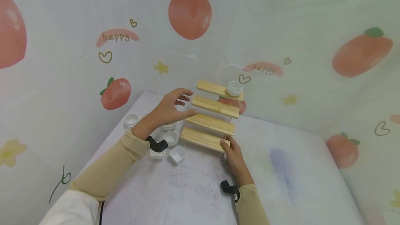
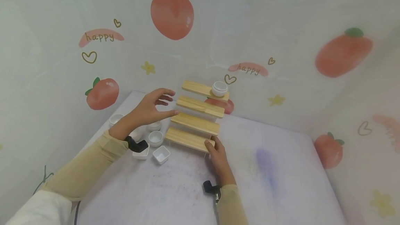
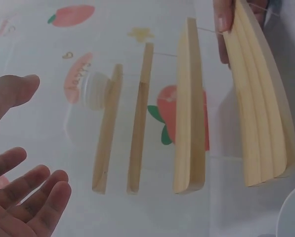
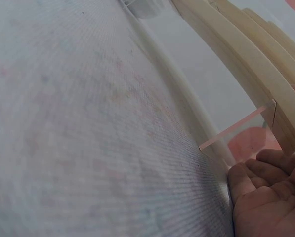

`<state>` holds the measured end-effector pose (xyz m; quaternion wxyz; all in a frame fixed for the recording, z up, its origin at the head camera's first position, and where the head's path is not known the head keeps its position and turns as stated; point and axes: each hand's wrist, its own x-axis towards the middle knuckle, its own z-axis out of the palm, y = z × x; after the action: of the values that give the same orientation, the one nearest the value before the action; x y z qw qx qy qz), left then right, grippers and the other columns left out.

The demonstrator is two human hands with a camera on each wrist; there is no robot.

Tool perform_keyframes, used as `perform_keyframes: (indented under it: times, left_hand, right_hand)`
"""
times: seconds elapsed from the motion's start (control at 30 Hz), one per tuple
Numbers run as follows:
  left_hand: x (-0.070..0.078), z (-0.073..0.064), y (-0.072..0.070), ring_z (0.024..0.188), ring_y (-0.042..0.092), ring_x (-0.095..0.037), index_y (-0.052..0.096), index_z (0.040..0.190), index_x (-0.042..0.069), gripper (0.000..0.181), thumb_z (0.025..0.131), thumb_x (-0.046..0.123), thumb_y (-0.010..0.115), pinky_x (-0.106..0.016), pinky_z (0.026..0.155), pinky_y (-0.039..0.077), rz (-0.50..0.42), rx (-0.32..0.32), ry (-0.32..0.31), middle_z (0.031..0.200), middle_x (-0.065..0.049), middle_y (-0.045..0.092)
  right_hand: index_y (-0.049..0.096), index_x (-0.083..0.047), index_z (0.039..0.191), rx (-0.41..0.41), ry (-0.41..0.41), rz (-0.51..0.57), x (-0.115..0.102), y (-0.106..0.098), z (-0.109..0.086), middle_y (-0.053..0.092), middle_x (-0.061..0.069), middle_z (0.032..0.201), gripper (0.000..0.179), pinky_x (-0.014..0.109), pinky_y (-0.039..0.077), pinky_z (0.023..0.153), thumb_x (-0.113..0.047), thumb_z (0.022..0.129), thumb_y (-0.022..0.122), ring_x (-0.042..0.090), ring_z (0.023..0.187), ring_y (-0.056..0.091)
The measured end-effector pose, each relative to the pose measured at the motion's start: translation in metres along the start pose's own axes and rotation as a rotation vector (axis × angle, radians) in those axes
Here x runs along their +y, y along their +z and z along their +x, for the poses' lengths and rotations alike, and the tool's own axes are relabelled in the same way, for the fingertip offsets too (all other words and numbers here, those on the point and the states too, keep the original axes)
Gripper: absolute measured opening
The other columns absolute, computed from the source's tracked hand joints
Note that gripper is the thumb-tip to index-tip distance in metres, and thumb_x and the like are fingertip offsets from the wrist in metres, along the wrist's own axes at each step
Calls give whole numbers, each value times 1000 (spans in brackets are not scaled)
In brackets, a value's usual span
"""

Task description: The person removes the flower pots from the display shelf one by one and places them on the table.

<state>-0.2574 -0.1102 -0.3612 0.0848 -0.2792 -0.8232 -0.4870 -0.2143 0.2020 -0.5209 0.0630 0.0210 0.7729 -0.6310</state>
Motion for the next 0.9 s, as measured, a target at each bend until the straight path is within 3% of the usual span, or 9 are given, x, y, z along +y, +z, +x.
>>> perform_keyframes:
  times: [0.13,0.37,0.57,0.9]
  left_hand:
    - [2,3,0,126,65,-26,57,145,13,66,89,32,88,-42,107,59,16,-4,3,145,-6,59]
    - [6,10,1,126,66,-36,59,142,10,64,89,30,89,-41,105,60,19,-6,42,142,-8,62]
    - [9,17,2,126,66,-38,59,142,10,63,89,28,89,-41,105,60,-1,-6,61,140,-8,62]
    - [16,29,4,128,64,-38,57,144,3,68,90,30,88,-46,107,59,-23,-32,41,141,-10,61]
  right_hand:
    - [39,-13,164,2,0,3,0,0,1,33,14,173,73,60,29,131,-49,105,63,34,159,34]
    - [40,-14,163,-7,-9,8,2,-1,1,33,12,173,71,60,29,131,-48,105,63,33,159,33]
    - [41,-14,163,-6,-9,2,2,-1,2,34,12,173,71,61,28,131,-49,105,63,33,160,31]
    - [38,-13,164,-4,-3,6,3,0,2,32,13,173,74,61,29,130,-49,105,63,35,159,34]
